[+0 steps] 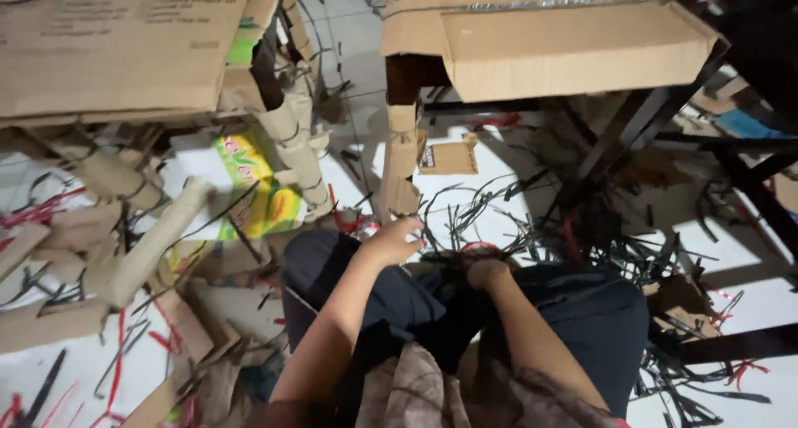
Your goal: Bundling and tying pieces of cardboard together using plastic strips and scissors.
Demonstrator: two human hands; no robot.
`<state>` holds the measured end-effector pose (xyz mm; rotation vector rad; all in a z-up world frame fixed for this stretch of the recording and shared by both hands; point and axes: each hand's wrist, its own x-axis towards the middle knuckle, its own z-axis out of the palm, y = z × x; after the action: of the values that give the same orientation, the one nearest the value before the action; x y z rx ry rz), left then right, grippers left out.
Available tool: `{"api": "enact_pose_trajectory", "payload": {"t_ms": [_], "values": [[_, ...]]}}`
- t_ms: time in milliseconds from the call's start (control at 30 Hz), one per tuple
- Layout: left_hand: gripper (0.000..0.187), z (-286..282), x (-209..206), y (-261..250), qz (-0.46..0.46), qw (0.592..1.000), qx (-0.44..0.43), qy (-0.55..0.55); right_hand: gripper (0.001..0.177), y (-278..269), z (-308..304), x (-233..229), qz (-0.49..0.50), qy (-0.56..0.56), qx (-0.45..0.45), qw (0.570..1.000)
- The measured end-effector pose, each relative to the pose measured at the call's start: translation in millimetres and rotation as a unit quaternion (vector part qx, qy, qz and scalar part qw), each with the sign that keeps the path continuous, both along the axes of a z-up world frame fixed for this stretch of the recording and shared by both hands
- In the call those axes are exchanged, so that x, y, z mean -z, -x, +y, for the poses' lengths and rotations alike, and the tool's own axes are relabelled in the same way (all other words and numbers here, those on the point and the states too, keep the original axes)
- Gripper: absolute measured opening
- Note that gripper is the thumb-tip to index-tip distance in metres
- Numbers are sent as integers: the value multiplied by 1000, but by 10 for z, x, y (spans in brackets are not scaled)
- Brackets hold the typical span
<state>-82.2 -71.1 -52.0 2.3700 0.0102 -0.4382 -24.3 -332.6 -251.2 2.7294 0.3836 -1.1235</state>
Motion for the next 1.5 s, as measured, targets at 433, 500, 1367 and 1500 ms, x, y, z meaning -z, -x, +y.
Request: {"api": "enact_pose_trajectory", "payload": {"t_ms": [433,500,1367,1500], "values": [[130,192,-238,-1128,-86,981,-119,125,80,361,-234,-537,12,-99,192,976],[138,190,-10,-1346,-75,980,-102,157,71,273,-246,-749,-13,-112,191,975],[53,857,630,-2223,-65,993,-81,64,58,-1152,1333,-1525,-122,-672,368,632],[63,1089,1138,-2259,-66,991,-82,84,29,-938,1562,-1715,-156,-646,380,643]]}}
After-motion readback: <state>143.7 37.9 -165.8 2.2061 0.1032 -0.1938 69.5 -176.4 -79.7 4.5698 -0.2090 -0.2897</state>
